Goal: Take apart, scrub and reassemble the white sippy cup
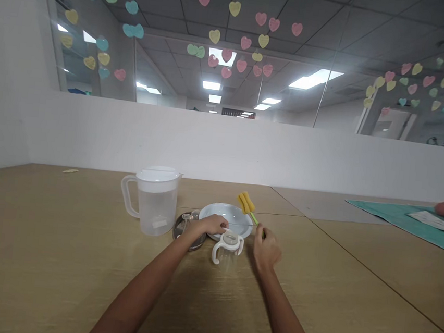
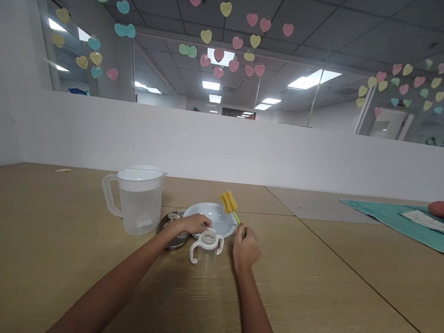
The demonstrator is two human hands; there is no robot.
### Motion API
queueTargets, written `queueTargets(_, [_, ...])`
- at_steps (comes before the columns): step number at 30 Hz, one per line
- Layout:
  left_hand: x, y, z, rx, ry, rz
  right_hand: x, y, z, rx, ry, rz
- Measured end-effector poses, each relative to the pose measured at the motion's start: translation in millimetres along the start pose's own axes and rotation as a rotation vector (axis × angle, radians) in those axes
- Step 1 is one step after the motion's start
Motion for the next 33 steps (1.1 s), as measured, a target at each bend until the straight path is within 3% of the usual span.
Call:
queueTargets(10, [-12.7,3.2,-4.9,0.041,0.066,0.102,-0.2,0.5,-0.7,-0.010,-0.006,-0.002])
queueTargets(15, [-14.5,10.8,-6.1,0.114,0.108,0.149,0.3,-0.9,-0.9,-0.004,0.020,-0.016])
queueTargets(19, [-6.8,30.9,-4.3,0.274,0.095,0.178,-1.5,-1.2,0.9,0.027,0.080,-0.018])
queueTargets(23, [7.0,54.6,1.8,0.429,0.027,0.404,-7.0,-3.0,4.6,0.073,0.226,-0.024])
queueTargets(27, [22.0,65.2,8.2,0.450,-0.035,0.610,-7.5,-4.7,5.6,0.126,0.275,-0.022])
queueTargets(33, [31.1,64.3,11.2,0.446,-0.056,0.703,-5.0,-4.4,3.7,0.133,0.239,0.013])
Point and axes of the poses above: each hand's wrist, its own z-axis away from the middle knuckle, its own y-axis out of the back of the hand, x = y × z, the point moved 4 cm from there along -z, towards the middle knuckle, and after that the axes turned 7 degrees about z, right-handed, at the moved point
